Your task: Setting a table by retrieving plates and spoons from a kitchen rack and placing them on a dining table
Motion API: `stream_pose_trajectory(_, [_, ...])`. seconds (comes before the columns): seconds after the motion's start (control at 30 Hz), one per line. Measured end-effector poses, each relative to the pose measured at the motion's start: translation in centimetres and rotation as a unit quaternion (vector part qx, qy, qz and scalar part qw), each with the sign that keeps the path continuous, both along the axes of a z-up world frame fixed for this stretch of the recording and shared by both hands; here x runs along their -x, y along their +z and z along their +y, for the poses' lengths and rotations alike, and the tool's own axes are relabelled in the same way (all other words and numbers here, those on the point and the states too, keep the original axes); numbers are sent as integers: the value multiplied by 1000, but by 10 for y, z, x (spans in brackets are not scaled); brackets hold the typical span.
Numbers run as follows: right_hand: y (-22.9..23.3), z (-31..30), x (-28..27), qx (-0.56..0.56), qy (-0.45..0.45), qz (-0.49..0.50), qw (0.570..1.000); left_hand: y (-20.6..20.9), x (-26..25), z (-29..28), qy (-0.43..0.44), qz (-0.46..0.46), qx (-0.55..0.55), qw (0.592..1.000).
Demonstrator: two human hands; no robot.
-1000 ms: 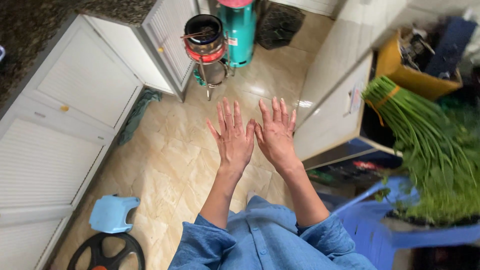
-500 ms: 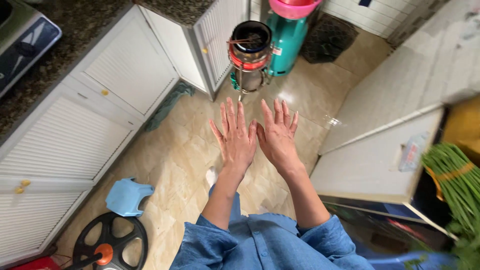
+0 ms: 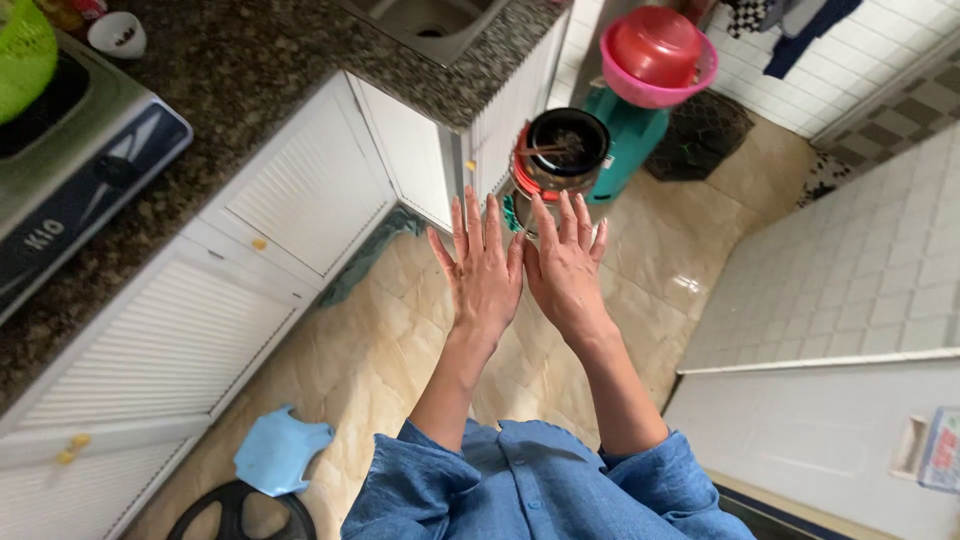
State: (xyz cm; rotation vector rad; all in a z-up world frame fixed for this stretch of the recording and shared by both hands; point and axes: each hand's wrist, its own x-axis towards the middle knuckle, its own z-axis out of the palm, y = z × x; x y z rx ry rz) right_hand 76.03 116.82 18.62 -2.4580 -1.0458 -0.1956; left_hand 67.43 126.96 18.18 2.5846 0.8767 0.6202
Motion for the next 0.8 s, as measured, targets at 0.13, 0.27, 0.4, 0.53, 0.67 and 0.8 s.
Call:
stream_pose_trajectory(0.13, [-3, 60, -10, 13, 9, -1, 1000, -3, -5, 61, 8, 15, -4, 1000])
stream_pose_trajectory(0.27, [1, 109, -13, 16, 21, 21, 999, -9, -8, 107, 21, 15, 0, 1000])
stream_pose_trajectory(0.4, [3, 149, -27, 23, 36, 41, 998, -19, -23, 146, 30, 20, 13, 999])
stream_pose_trajectory(0.53, [-3, 191, -56, 30, 44, 56, 997, -24, -51, 185, 37, 21, 32, 999])
stream_pose_trajectory(0.67, [-13, 241, -93, 42, 49, 49, 997, -29, -85, 232, 44, 13, 20, 999])
stream_pose_trajectory(0.8, [-15, 299, -141, 33, 60, 39, 997, -26, -129, 290, 51, 0, 24, 998])
